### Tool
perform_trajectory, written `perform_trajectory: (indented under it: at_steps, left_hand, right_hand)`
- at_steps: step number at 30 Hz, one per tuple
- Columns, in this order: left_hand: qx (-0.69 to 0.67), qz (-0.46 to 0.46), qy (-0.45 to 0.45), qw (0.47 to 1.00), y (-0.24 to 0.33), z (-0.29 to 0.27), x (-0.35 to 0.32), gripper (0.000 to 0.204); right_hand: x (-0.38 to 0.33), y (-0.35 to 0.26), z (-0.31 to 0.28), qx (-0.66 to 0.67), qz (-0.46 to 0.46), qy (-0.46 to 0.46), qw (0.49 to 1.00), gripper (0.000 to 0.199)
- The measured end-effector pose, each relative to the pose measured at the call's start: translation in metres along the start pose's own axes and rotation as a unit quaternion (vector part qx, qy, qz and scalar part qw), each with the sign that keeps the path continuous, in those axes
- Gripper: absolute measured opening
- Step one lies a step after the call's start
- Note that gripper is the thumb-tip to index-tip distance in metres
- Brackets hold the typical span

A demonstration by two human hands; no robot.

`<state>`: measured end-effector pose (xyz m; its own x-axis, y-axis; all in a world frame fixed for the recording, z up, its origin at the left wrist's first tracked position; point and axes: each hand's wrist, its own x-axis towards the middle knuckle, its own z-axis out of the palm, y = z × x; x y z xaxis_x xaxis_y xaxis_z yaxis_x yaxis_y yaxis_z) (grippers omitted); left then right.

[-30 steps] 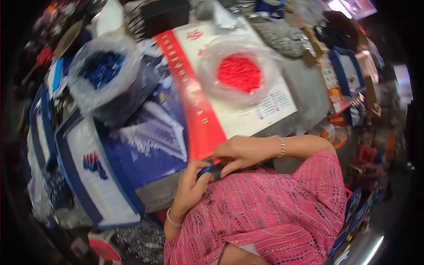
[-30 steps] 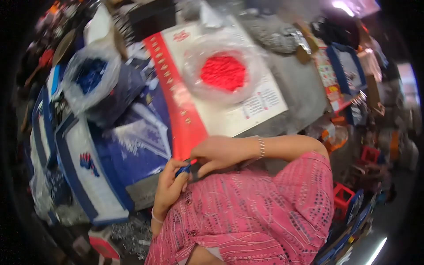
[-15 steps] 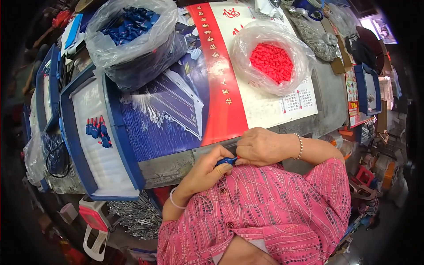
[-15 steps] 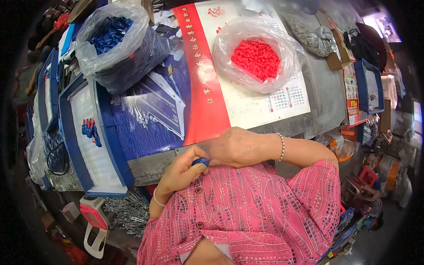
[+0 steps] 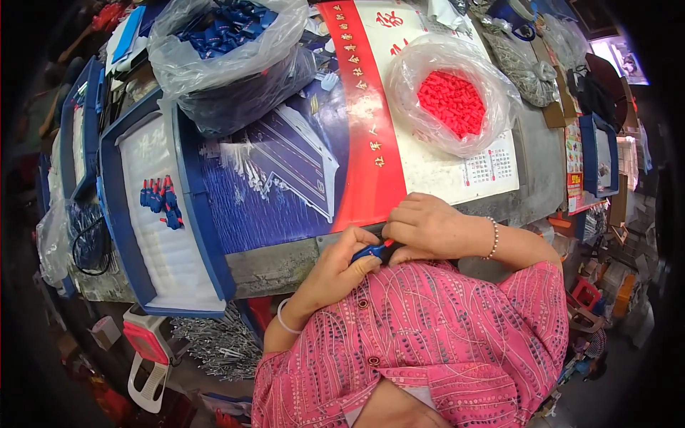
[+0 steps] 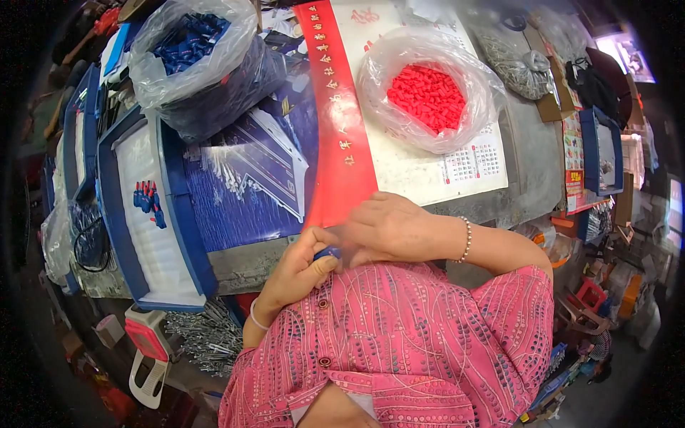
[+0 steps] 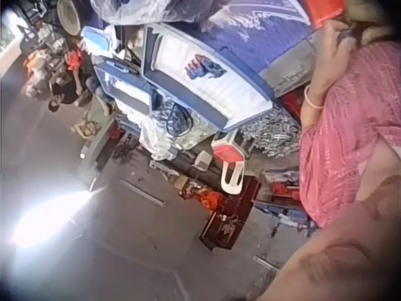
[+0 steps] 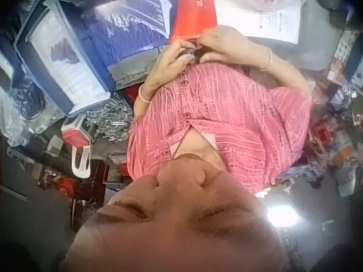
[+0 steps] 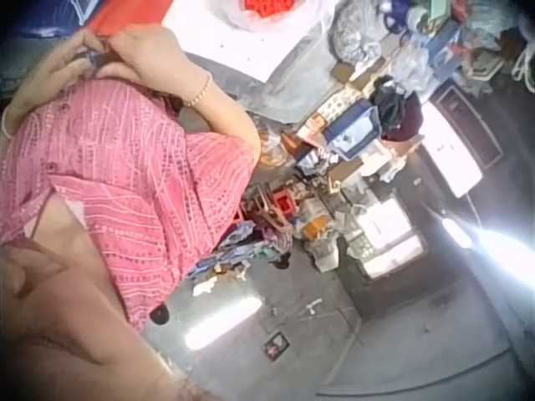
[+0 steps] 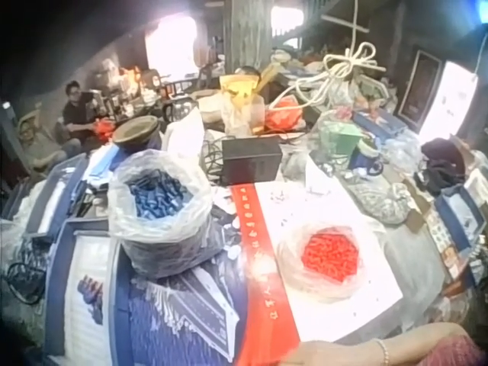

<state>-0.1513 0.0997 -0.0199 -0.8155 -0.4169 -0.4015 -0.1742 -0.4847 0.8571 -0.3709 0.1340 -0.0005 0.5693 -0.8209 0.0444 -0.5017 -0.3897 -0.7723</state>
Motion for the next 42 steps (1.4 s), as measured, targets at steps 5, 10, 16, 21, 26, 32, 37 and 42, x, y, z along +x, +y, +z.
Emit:
perform_trajectory:
  at_steps: [5, 10, 16, 21, 26, 32, 37, 42]
  left_hand:
    - [-0.070, -0.051, -0.041, 0.995, -0.001, -0.002, 0.001, 0.020]
    - [0.002, -0.037, -0.034, 0.999, -0.003, -0.002, 0.001, 0.020]
    - [0.309, 0.171, 0.058, 0.934, -0.001, 0.008, 0.002, 0.023]
    - [0.201, 0.051, 0.068, 0.976, 0.000, 0.002, 0.003, 0.021]
    - [-0.041, -0.035, 0.017, 0.998, -0.004, -0.004, 0.002, 0.018]
    - [0.022, -0.058, -0.043, 0.997, -0.001, -0.007, -0.001, 0.017]
    - [0.222, 0.105, 0.074, 0.966, -0.005, 0.006, -0.001, 0.021]
    - [0.489, 0.216, 0.162, 0.829, -0.022, 0.008, 0.004, 0.023]
  right_hand:
    - [-0.004, 0.010, 0.010, -0.179, -0.123, 0.031, 0.976, 0.031]
    - [0.001, 0.001, 0.012, 0.022, -0.007, -0.006, 1.000, 0.027]
    - [0.003, 0.026, 0.021, 0.609, 0.318, -0.228, 0.690, 0.039]
    - [0.009, 0.003, 0.011, 0.461, 0.293, -0.135, 0.827, 0.038]
    - [0.006, 0.005, 0.006, -0.137, -0.097, 0.011, 0.986, 0.026]
    - [-0.002, 0.007, 0.015, -0.166, -0.165, 0.006, 0.972, 0.024]
    - [0.006, -0.008, 0.032, 0.059, 0.061, 0.038, 0.996, 0.026]
    - [-0.002, 0.025, 0.054, 0.738, 0.390, -0.072, 0.545, 0.024]
